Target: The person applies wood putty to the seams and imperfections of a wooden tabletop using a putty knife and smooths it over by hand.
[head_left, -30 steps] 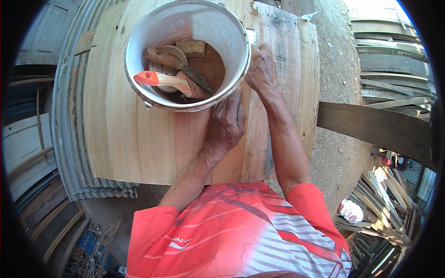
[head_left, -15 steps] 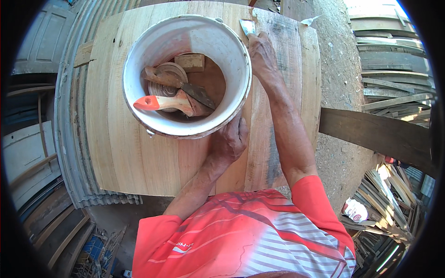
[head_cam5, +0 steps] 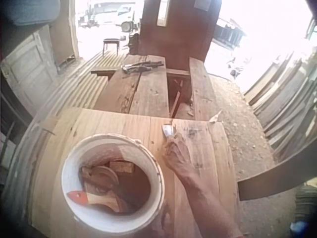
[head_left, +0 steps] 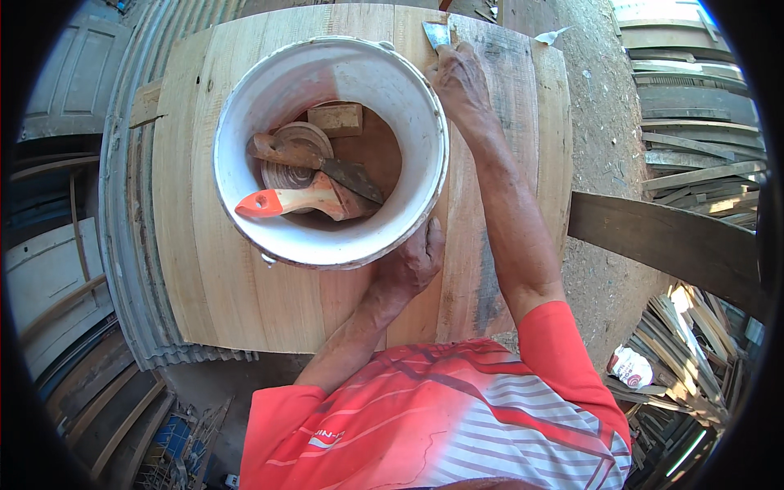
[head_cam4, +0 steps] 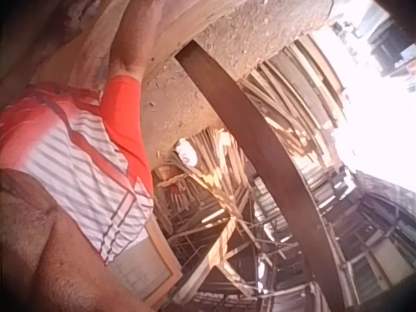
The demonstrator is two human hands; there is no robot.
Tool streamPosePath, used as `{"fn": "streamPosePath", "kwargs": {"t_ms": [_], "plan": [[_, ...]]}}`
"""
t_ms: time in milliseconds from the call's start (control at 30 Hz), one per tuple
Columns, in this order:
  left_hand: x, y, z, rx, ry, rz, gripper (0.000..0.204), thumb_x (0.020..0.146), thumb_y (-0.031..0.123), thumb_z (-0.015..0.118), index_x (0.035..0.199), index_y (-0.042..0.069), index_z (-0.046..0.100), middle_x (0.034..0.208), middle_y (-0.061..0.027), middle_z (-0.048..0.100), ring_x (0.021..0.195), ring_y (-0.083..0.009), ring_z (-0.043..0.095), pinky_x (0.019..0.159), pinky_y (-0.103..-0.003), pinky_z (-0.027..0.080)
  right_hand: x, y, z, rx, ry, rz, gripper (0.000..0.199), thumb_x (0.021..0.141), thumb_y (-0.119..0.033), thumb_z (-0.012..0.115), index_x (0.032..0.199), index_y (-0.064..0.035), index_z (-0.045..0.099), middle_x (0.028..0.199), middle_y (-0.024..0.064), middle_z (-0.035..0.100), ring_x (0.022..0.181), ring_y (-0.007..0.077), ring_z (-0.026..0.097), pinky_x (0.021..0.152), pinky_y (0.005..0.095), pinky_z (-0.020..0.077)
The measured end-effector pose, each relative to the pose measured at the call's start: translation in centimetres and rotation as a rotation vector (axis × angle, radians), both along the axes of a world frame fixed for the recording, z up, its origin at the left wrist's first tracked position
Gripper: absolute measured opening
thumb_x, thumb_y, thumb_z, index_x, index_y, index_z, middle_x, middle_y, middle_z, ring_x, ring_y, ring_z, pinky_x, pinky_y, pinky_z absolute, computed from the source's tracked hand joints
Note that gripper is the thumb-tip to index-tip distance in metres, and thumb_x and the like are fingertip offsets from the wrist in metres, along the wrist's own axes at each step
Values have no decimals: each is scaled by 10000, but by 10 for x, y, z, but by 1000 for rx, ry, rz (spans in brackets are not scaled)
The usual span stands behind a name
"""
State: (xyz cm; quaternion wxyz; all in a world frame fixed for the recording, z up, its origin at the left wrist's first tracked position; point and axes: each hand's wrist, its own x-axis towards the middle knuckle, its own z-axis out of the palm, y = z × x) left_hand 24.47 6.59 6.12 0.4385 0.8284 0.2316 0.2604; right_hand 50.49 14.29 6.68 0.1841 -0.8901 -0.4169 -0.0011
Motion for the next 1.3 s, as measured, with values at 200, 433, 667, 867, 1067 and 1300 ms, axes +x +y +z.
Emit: {"fn": "streamPosePath", "kwargs": {"t_ms": [200, 433, 667, 867, 1067, 1300], "plan": [[0, -1, -4, 9, -10, 9, 524, 953, 20, 605, 1467, -52, 530, 1401, -345, 600, 1328, -487, 588, 1150, -520, 463, 8, 2, 8, -12, 1, -63, 328, 954, -164, 644, 1185, 51, 735, 1211, 309, 644, 1163, 446, 655, 984, 495, 559], [-1, -1, -9, 44, -37, 20, 532, 947, 21, 620, 1469, -39, 537, 1406, -343, 597, 1331, -481, 586, 1156, -521, 456, 33, -17, 12, -46, -24, -43, 385, 951, -207, 669, 1286, -25, 726, 1234, 250, 654, 1208, 403, 640, 1032, 485, 530], [1, -2, -6, 62, -37, 38, 531, 937, 25, 632, 1459, -34, 549, 1396, -323, 606, 1322, -473, 588, 1149, -521, 460, 73, -26, 37, -214, -99, 81, 369, 969, -207, 651, 1304, -86, 745, 1286, 175, 691, 1166, 346, 685, 1019, 461, 535], [-1, -2, -5, 42, -41, 39, 529, 933, 23, 633, 1452, -42, 550, 1403, -328, 598, 1331, -473, 582, 1155, -521, 453, 90, -5, 90, -426, -29, 180, 338, 975, -142, 636, 1276, -59, 766, 1200, 164, 723, 1097, 297, 696, 1020, 434, 528], [-3, -1, -8, 92, -21, 26, 528, 942, 28, 619, 1458, -50, 542, 1398, -342, 596, 1339, -472, 580, 1165, -516, 442, 108, 22, 108, -526, -166, 290, 266, 1004, -106, 634, 1234, -88, 768, 1157, 117, 751, 1076, 289, 708, 992, 429, 534], [-5, 0, -12, 300, -33, -12, 524, 942, 27, 612, 1456, -51, 546, 1382, -341, 601, 1327, -465, 584, 1165, -508, 440, 141, 55, 122, -725, -385, 521, 129, 822, -154, 680, 846, -138, 806, 872, 133, 777, 868, 334, 758, 728, 485, 562]]}}
